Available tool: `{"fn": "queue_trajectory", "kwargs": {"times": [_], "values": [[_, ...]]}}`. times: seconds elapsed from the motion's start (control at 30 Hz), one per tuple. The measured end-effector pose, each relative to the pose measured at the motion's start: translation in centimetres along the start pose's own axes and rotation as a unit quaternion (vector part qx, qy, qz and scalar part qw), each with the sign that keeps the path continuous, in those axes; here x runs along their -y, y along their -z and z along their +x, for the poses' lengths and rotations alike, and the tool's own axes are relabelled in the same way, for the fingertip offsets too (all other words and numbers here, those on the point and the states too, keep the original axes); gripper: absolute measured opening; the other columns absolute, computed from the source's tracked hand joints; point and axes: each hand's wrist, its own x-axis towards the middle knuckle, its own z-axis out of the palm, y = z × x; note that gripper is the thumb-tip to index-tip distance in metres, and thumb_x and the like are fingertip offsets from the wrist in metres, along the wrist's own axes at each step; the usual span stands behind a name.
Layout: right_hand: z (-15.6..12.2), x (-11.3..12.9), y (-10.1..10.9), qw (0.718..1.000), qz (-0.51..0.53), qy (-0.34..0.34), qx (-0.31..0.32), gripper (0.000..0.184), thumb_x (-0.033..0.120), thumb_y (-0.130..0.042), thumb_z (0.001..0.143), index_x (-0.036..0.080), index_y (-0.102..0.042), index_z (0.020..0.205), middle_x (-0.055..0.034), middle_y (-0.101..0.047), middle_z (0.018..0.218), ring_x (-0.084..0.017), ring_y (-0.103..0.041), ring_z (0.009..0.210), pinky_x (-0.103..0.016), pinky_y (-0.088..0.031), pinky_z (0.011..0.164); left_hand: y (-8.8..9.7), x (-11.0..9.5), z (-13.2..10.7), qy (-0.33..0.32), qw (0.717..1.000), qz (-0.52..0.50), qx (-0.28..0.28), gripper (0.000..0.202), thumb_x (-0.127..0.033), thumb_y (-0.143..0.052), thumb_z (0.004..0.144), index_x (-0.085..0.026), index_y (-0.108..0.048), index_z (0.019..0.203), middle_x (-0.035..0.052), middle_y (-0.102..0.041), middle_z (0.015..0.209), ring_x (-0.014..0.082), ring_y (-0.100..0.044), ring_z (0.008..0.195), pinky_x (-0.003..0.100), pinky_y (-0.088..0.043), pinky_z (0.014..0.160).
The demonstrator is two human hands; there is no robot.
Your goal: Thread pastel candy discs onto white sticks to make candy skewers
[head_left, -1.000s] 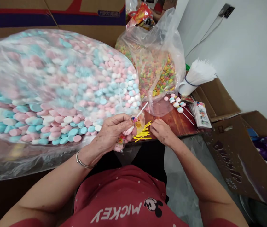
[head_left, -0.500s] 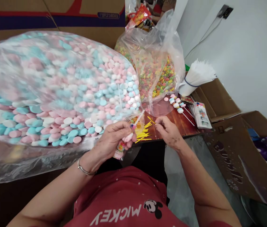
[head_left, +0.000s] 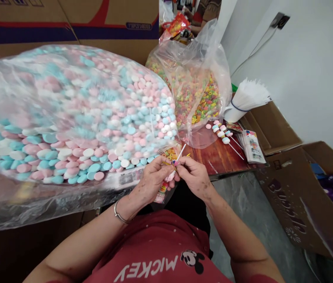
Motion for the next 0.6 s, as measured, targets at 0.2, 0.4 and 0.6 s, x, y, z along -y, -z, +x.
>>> {"fn": "queue_trajectory", "kwargs": {"times": [0.2, 0.4, 0.6], "values": [[-0.5, -0.6, 0.1, 0.973, -0.193, 0.126, -0.019, 0.014, 0.019, -0.050, 0.092, 0.019, -0.064, 0.092, -0.0012, -0.064, 0.079, -0.013, -0.060, 0.072, -0.026, -0.049, 0.069, 0.3, -0.2, 0.3, -0.011, 0.998, 0.058, -0.038, 0.026, -0.036, -0.073, 0.070, -0.017, -0.057, 0.077, -0.0021, -0.065, 0.056, 0.0074, -0.053, 0.039, 0.015, -0.040, 0.035], [-0.3, 0.4, 1.9, 0.786, -0.500, 0.364, 0.025, 0.028, 0.019, -0.039, 0.101, 0.014, -0.066, 0.095, -0.0078, -0.062, 0.079, -0.019, -0.051, 0.079, -0.033, -0.041, 0.071, 0.7, -1.2, 0.9, 0.030, 0.986, 0.165, -0.003, 0.015, -0.030, -0.067, 0.071, -0.017, -0.057, 0.070, -0.0033, -0.062, 0.053, 0.0071, -0.051, 0.038, 0.015, -0.037, 0.034], [0.0, 2.0, 3.4, 0.758, -0.428, 0.434, 0.231, 0.027, 0.020, -0.039, 0.102, 0.015, -0.064, 0.091, -0.0071, -0.065, 0.101, -0.017, -0.051, 0.089, -0.032, -0.042, 0.081, 1.5, -2.2, 0.7, 0.211, 0.914, 0.249, 0.243, 0.006, -0.018, -0.066, 0.062, -0.014, -0.067, 0.059, 0.0007, -0.064, 0.051, 0.0082, -0.055, 0.042, 0.016, -0.043, 0.040]]}}
